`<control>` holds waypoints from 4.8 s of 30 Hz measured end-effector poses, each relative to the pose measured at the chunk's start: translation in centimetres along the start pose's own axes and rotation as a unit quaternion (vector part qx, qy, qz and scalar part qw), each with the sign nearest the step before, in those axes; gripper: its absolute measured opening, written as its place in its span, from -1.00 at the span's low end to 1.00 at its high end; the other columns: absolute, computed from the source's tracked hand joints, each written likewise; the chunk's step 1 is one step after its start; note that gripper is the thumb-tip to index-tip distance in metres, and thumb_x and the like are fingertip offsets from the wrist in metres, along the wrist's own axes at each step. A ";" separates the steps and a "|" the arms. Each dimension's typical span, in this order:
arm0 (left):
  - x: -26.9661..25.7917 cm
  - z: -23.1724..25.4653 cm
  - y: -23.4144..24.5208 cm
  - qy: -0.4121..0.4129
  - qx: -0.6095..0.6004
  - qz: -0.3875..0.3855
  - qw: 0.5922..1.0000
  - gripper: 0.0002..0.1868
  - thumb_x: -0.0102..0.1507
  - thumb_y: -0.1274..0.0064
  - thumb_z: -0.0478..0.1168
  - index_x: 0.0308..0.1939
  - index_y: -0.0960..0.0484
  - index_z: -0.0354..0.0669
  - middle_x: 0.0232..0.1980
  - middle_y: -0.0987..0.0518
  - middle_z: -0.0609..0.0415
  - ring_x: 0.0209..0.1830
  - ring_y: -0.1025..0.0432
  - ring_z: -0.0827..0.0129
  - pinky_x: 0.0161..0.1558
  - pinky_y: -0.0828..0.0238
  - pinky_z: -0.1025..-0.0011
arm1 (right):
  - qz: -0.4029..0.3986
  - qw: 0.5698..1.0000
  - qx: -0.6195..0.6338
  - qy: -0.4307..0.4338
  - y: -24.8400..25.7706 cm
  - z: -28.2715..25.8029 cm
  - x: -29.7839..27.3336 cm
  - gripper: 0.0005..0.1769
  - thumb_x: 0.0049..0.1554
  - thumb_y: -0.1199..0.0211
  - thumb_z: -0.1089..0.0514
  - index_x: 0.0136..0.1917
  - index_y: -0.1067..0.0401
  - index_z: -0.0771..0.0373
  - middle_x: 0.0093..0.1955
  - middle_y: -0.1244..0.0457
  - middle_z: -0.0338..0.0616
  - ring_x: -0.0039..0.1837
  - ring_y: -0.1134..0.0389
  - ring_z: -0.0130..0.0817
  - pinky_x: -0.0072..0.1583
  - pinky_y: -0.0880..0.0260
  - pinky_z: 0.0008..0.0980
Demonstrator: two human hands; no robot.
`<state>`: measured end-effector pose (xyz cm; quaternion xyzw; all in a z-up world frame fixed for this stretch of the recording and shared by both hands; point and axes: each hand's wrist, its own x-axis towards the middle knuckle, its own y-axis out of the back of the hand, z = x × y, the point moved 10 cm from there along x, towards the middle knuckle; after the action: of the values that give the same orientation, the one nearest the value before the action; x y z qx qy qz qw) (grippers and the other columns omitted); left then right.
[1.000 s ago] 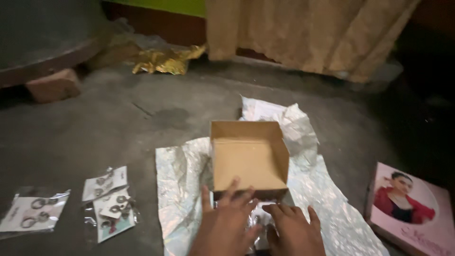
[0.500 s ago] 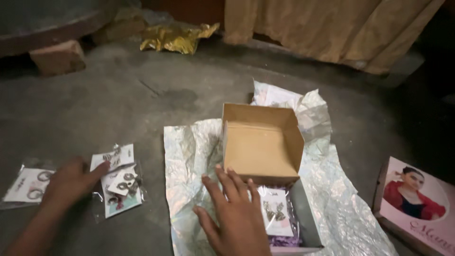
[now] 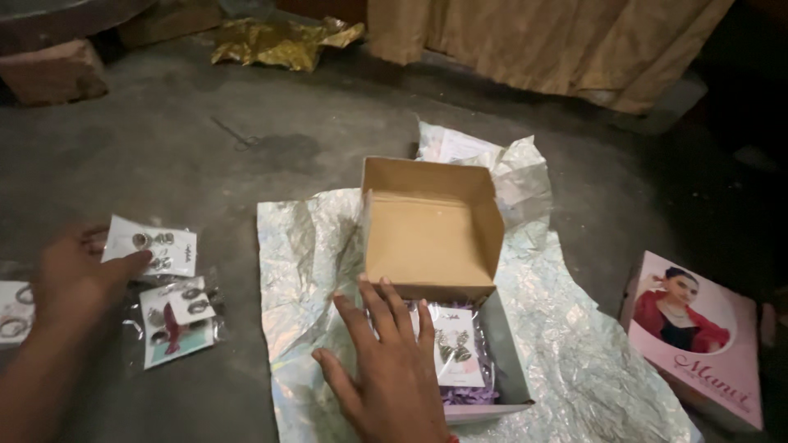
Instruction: The person packs multiple small plastic bags containing earrings into a pink cardboard box. They place purple shredded paper inside the box, arrange the jewelry packages, and close the box lid.
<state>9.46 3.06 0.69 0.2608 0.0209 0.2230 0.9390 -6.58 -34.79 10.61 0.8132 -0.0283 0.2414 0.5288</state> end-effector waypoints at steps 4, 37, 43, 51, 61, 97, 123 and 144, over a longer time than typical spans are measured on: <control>-2.1 5.8 0.1 -0.032 -0.135 -0.027 0.990 -0.49 0.20 -0.24 -0.34 0.23 -0.55 -0.39 0.02 -0.62 -0.10 -0.12 -0.55 0.25 -0.15 -0.54 0.34 | 0.067 0.995 0.052 -0.043 3.0 2.9 0.0 -0.43 0.14 -0.32 -0.08 0.35 -0.41 0.18 0.46 -0.19 0.15 0.55 -0.09 0.08 0.46 0.13 0.23; -19.9 20.4 -17.0 -0.078 -0.081 -0.121 0.986 -0.39 -0.06 -0.46 -0.15 0.05 -0.62 -0.12 -0.10 -0.72 0.07 -0.12 -0.63 0.49 -0.42 -0.54 0.44 | -0.015 0.664 0.582 -0.469 0.8 19.4 -2.1 -0.54 0.06 -0.35 0.14 0.21 -0.50 0.37 -0.09 -0.43 -0.17 -0.16 -0.32 -0.52 -0.17 -0.26 -0.49; -18.6 19.4 -17.0 -0.124 -0.063 -0.129 0.982 -0.71 0.07 -0.32 -0.16 -0.12 -0.74 0.01 -0.22 -0.68 0.14 -0.29 -0.62 0.51 -0.50 -0.43 0.43 | -0.017 0.750 0.569 -0.336 0.6 18.5 0.2 -0.58 0.11 -0.35 0.18 0.19 -0.28 0.26 0.02 -0.37 -0.24 0.06 -0.40 -0.55 0.03 -0.44 -0.45; -18.0 17.2 -18.4 -0.054 -0.046 -0.198 0.977 -0.72 0.11 -0.27 -0.17 -0.09 -0.73 0.03 -0.22 -0.67 0.18 -0.27 -0.61 0.50 -0.36 -0.55 0.44 | -0.171 0.800 0.463 -0.340 -2.8 17.2 -0.9 -0.66 0.13 -0.36 0.09 0.10 -0.33 0.18 -0.20 -0.26 -0.25 -0.19 -0.26 -0.53 -0.16 -0.27 -0.46; -18.3 17.9 -18.5 -0.065 -0.002 -0.231 0.971 -0.67 0.08 -0.29 -0.23 -0.06 -0.73 0.11 -0.19 -0.62 0.16 -0.22 -0.55 0.44 -0.36 -0.54 0.40 | -0.098 0.793 0.495 -0.341 -4.4 17.9 -1.0 -0.55 0.00 -0.42 0.16 0.11 -0.31 0.14 -0.10 -0.31 -0.31 -0.06 -0.41 -0.52 -0.07 -0.43 -0.47; -24.3 16.3 -25.3 -0.358 0.266 -0.399 0.801 0.06 0.03 -0.40 0.08 0.48 -0.20 -0.21 0.44 -0.35 -0.09 0.50 -0.16 0.28 0.51 0.62 -0.27 | -0.036 0.923 0.212 -0.320 0.0 16.5 1.0 -0.65 -0.05 -0.42 0.18 0.05 -0.61 0.19 -0.07 -0.48 -0.18 -0.07 -0.49 -0.32 -0.07 -0.51 -0.33; -24.1 15.9 -24.9 -0.222 0.335 -0.469 0.786 -0.06 0.15 -0.31 0.09 0.49 -0.15 0.01 0.54 -0.20 0.16 0.58 0.01 0.45 0.48 0.74 -0.39 | -0.117 0.944 0.171 -0.255 -1.4 15.1 1.4 -0.68 -0.05 -0.42 0.17 0.03 -0.59 0.14 0.10 -0.37 -0.18 0.12 -0.45 -0.19 0.13 -0.45 -0.26; -19.4 23.3 -14.0 -0.292 0.065 -0.145 0.943 -0.73 0.18 -0.22 0.02 -0.26 -0.68 -0.07 -0.17 -0.60 0.03 0.01 -0.43 0.11 0.04 -0.32 0.06 | 0.036 0.965 0.168 -0.198 1.9 13.7 1.9 -0.75 -0.01 -0.38 0.16 -0.01 -0.65 0.14 -0.07 -0.46 -0.22 -0.02 -0.47 -0.36 -0.08 -0.54 -0.39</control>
<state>1.34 -27.23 12.32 0.3689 -0.2020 -0.0031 0.9072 -0.51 -47.18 8.61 0.9203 -0.1208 0.0956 0.3596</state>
